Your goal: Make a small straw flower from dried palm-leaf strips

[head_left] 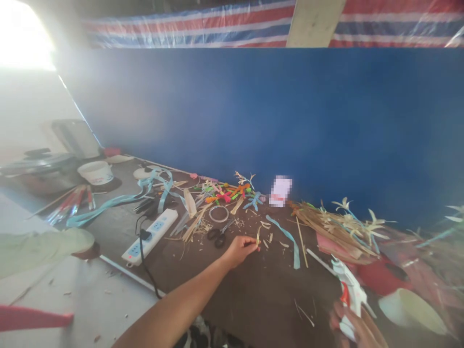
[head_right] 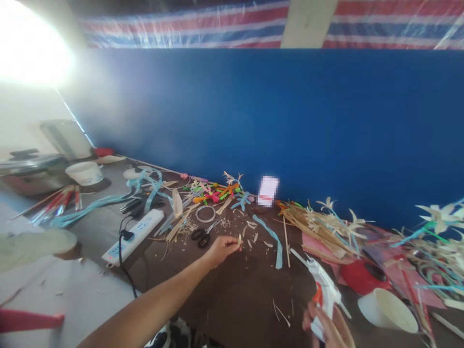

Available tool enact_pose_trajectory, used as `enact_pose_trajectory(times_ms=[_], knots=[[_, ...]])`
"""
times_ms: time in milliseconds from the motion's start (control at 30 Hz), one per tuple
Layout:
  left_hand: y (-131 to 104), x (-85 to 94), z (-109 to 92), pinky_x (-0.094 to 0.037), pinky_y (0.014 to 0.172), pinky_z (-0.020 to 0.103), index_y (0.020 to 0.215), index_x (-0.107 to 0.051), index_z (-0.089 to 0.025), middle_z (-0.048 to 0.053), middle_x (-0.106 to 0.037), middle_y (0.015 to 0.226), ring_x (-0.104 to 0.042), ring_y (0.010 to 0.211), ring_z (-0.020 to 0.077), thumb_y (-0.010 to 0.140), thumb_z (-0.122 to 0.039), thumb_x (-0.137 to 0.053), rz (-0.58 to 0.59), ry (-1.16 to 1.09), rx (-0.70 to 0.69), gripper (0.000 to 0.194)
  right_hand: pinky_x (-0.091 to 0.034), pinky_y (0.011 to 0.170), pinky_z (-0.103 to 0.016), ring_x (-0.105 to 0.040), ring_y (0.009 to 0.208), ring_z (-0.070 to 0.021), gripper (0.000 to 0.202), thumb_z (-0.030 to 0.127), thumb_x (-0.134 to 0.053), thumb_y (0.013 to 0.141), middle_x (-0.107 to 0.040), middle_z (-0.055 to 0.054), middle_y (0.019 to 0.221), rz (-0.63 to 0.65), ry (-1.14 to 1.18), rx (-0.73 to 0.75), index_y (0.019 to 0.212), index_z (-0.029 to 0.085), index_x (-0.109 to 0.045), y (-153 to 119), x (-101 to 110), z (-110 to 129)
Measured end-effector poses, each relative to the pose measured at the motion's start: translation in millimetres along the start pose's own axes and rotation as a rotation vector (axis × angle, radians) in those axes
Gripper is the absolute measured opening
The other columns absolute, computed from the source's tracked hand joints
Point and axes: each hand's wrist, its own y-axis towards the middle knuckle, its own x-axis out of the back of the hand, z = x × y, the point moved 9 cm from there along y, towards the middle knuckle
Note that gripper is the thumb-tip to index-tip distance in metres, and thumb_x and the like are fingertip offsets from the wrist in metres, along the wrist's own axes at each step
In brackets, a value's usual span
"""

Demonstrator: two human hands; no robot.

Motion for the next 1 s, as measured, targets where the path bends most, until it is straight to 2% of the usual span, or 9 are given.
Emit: enact_pose_trajectory(times_ms=[133, 233, 333, 433, 600, 833, 1000], knots=[[-0.8, -1.3, 1.5, -0.037, 0.063, 0.021, 0.075, -0.066, -0.011, 0.004, -0.064, 0.072, -0.053, 0.069, 0.0149, 0.071, -0.044, -0.046, 0.003, 0.035, 0.023, 0.038, -0.046, 0.052, -0.031, -0.057, 0.054, -0.0182, 0.025, 0.042, -0.052, 0.07, -0.056, 0.0, 0.06, 0.13, 0.272, 0.051, 0.083, 0.021, -0.045, -1.5, -42.9, 30.3], [-0.7, -2.5, 2.0, -0.035, 0.063, 0.02, 0.074, -0.065, -0.011, 0.003, -0.064, 0.072, -0.051, 0.068, 0.0134, 0.071, -0.042, -0.046, 0.02, 0.033, 0.001, 0.036, -0.044, 0.052, -0.028, -0.056, 0.052, -0.0156, 0.032, 0.038, -0.056, 0.068, -0.057, 0.002, 0.062, 0.224, 0.25, 0.122, 0.09, 0.018, -0.043, -1.3, -71.7, 46.1], [-0.7, -2.9, 0.7, -0.035, 0.062, 0.02, 0.074, -0.065, -0.011, 0.002, -0.063, 0.072, -0.051, 0.067, 0.0127, 0.071, -0.04, -0.048, 0.04, 0.016, -0.036, 0.034, -0.042, 0.05, -0.026, -0.052, 0.046, -0.0135, 0.029, 0.037, -0.054, 0.07, -0.054, 0.004, 0.053, 0.244, 0.208, 0.179, 0.09, 0.019, -0.044, -2.5, -87.0, 51.6], [-0.9, -3.3, 0.8, -0.035, 0.063, 0.02, 0.074, -0.065, -0.011, 0.003, -0.063, 0.072, -0.051, 0.068, 0.0129, 0.07, -0.04, -0.048, 0.058, -0.021, -0.042, 0.034, -0.042, 0.049, -0.026, -0.052, 0.045, -0.0135, 0.03, 0.037, -0.054, 0.069, -0.054, 0.004, 0.053, 0.211, 0.184, 0.205, 0.09, 0.018, -0.044, -1.3, -92.0, 49.4], [-0.7, -6.8, 4.9, -0.035, 0.063, 0.021, 0.077, -0.064, -0.01, 0.004, -0.063, 0.074, -0.052, 0.068, 0.0128, 0.07, -0.042, -0.049, 0.094, -0.095, -0.011, 0.036, -0.044, 0.05, -0.026, -0.053, 0.045, -0.0122, 0.034, 0.036, -0.053, 0.07, -0.057, 0.002, 0.064, 0.216, 0.171, 0.215, 0.097, 0.018, -0.042, 2.4, -96.3, 47.5], [-0.6, -6.4, 5.6, -0.035, 0.059, 0.02, 0.077, -0.065, -0.01, 0.004, -0.063, 0.072, -0.05, 0.064, 0.0115, 0.07, -0.042, -0.049, 0.092, -0.06, -0.013, 0.036, -0.045, 0.049, -0.026, -0.052, 0.045, -0.0127, 0.041, 0.039, -0.054, 0.069, -0.057, 0.001, 0.064, 0.199, 0.211, 0.192, 0.102, 0.017, -0.041, 1.5, -94.5, 50.3], [-0.4, -7.0, 5.0, -0.036, 0.064, 0.021, 0.08, -0.065, -0.01, 0.004, -0.064, 0.074, -0.052, 0.068, 0.0133, 0.07, -0.041, -0.049, 0.094, -0.071, -0.003, 0.036, -0.046, 0.051, -0.025, -0.053, 0.045, -0.0119, 0.039, 0.038, -0.053, 0.07, -0.058, -0.001, 0.071, 0.217, 0.205, 0.194, 0.101, 0.018, -0.041, 1.7, -97.4, 51.1]])
